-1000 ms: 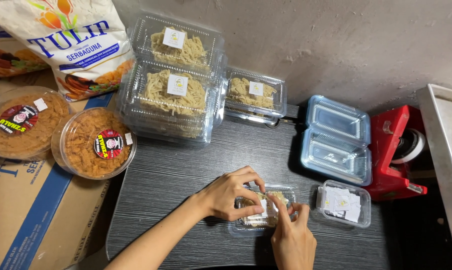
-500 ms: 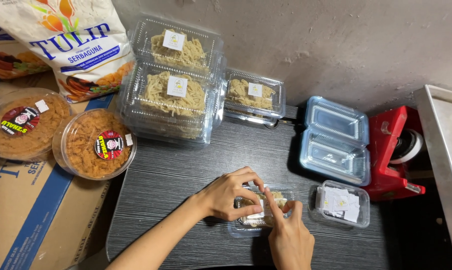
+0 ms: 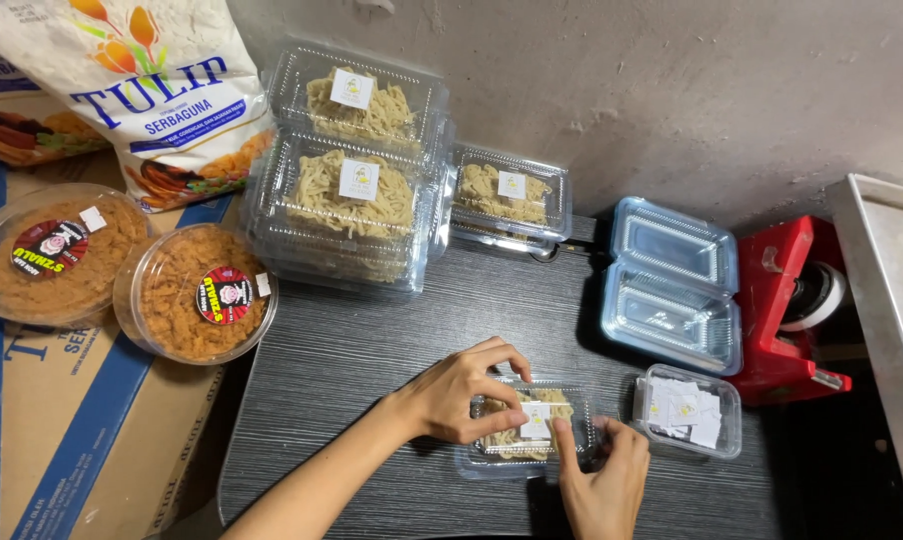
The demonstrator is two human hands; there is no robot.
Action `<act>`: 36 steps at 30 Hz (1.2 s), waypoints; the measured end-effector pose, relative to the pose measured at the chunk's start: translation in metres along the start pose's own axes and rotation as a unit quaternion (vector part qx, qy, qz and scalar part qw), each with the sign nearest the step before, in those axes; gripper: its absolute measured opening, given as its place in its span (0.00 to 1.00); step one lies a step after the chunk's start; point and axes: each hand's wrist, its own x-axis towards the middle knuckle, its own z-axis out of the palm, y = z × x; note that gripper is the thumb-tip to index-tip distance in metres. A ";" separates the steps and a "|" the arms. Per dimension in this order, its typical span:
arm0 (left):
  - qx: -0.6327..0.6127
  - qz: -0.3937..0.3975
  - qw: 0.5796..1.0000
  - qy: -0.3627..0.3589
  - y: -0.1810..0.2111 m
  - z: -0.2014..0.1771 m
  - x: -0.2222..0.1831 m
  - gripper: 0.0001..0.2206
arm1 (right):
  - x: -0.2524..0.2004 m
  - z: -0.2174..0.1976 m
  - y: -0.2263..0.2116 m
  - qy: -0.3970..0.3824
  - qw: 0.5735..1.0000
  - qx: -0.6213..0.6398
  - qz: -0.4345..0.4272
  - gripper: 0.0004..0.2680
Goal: The person places small white labels onto clear plastic containers filled with noodles, then picks up a portion of noodles from a metal tray and arranges it into an empty container. The person repeats the labeling process on the newly filled container.
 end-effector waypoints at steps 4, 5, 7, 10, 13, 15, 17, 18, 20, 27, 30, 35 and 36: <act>-0.008 0.023 1.000 0.020 -0.001 0.001 0.000 0.15 | 0.001 -0.011 -0.022 -0.065 0.967 0.231 0.089 0.11; -0.011 0.029 0.999 0.032 -0.001 0.001 0.000 0.14 | 0.000 -0.013 -0.028 -0.088 0.941 0.305 0.118 0.10; -0.012 0.036 0.998 0.044 -0.005 0.003 -0.002 0.13 | 0.002 -0.017 -0.034 -0.109 0.908 0.378 0.145 0.10; -0.044 0.024 0.995 0.086 -0.014 0.005 -0.004 0.17 | 0.010 -0.018 -0.030 -0.174 0.882 0.409 0.157 0.08; -0.111 -0.027 0.980 0.162 -0.016 0.000 -0.004 0.25 | 0.024 -0.024 -0.030 -0.183 0.887 0.408 0.116 0.08; -0.179 0.005 0.950 0.257 -0.011 -0.004 -0.001 0.23 | 0.030 -0.038 -0.046 -0.168 0.880 0.423 0.136 0.08; -0.156 -0.007 0.946 0.285 -0.005 -0.007 0.001 0.24 | 0.045 -0.042 -0.051 -0.152 0.870 0.459 0.092 0.07; -0.135 -0.021 0.940 0.312 -0.002 -0.008 0.001 0.25 | 0.052 -0.043 -0.053 -0.137 0.858 0.493 0.048 0.07; -0.155 -0.019 0.937 0.312 0.000 -0.007 0.002 0.23 | 0.065 -0.049 -0.072 -0.124 0.867 0.481 0.023 0.07; -0.117 -0.039 0.951 0.285 -0.012 -0.002 0.000 0.23 | 0.125 -0.017 -0.141 -0.091 0.855 0.509 -0.042 0.13; -0.054 -0.037 0.963 0.262 -0.015 0.003 0.000 0.20 | 0.181 0.028 -0.135 -0.118 0.857 0.500 -0.052 0.21; -0.016 -0.005 0.971 0.239 -0.003 0.001 0.002 0.15 | 0.182 0.046 -0.160 -0.082 0.878 0.466 -0.074 0.19; -0.003 0.000 0.971 0.238 -0.003 0.002 0.002 0.14 | 0.182 0.047 -0.163 -0.039 0.893 0.439 -0.095 0.19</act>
